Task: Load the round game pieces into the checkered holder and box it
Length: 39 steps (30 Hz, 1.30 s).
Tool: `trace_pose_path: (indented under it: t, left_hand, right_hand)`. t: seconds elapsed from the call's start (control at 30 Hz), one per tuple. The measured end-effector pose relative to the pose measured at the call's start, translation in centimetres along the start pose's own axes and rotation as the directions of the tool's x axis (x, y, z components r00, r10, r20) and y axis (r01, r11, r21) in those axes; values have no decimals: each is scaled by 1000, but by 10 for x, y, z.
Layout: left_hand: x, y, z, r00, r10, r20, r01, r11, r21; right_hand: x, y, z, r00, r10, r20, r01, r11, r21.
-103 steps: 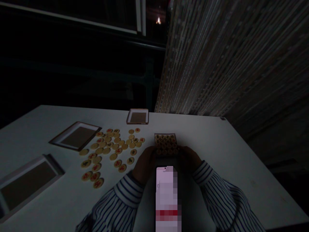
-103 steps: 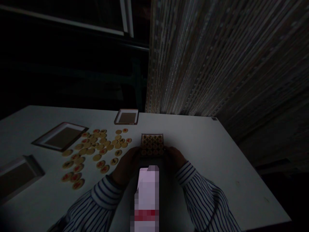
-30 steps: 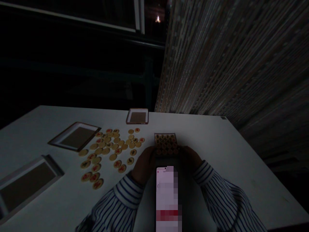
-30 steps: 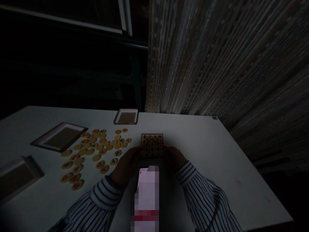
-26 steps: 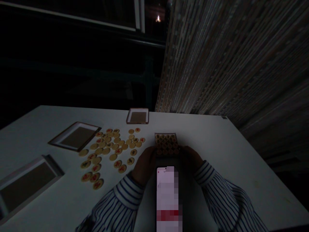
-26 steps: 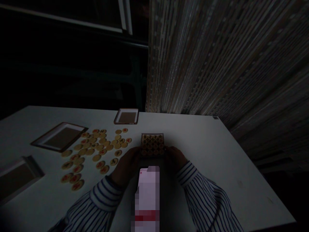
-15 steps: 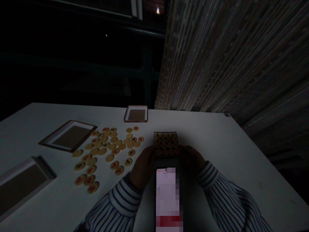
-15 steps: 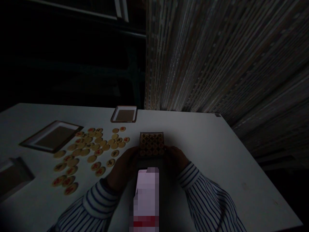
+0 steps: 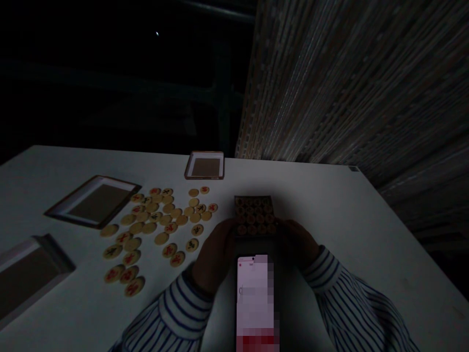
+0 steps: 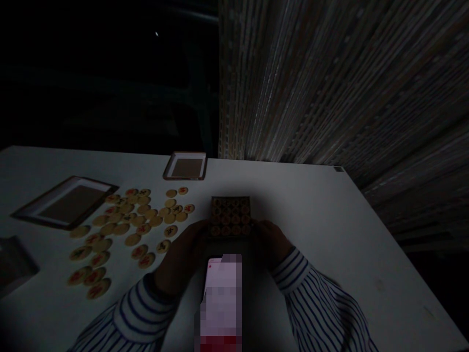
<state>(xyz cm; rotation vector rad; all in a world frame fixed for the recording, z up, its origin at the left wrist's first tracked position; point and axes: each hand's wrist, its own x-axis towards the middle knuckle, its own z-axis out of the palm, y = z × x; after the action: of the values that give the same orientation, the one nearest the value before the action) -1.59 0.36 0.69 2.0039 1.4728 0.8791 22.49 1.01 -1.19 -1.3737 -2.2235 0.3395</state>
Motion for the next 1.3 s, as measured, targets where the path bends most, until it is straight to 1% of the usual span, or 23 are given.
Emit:
trace_pose_path:
  t: [0.13, 0.27, 0.43, 0.63, 0.8, 1.03, 1.17, 1.3]
  left_hand:
    - [0, 2, -2, 1000, -1, 6, 1, 1000, -5]
    - [0, -1, 0, 1000, -5, -13, 5, 1000, 12]
    - [-1, -4, 1, 1000, 20, -22, -20, 1000, 23]
    - [0, -4, 0, 1000, 8, -18, -8, 1000, 10]
    - [0, -3, 1, 1000, 1, -22, -1, 1000, 3]
    - [0, 0, 0, 1000, -3, -28, 4, 1000, 5]
    - [0, -2, -1, 999, -1, -48, 0, 1000, -9]
    - [0, -4, -1, 997, -4, -72, 3, 1000, -11]
  right_hand:
    - [1, -1, -1, 1000, -4, 12, 4, 1000, 1]
    - [1, -1, -1, 1000, 3, 17, -3, 1000, 22]
    - [2, 1, 1, 999, 18, 27, -19, 999, 31]
    - [2, 0, 2, 1000, 3, 2, -3, 1000, 1]
    - [2, -3, -1, 1000, -7, 2, 7, 1000, 19]
    - [2, -4, -1, 999, 46, -8, -46, 999, 8]
    - [2, -4, 1, 997, 62, -47, -62, 998, 5]
    - [2, -2, 1, 997, 62, -51, -61, 998, 7]
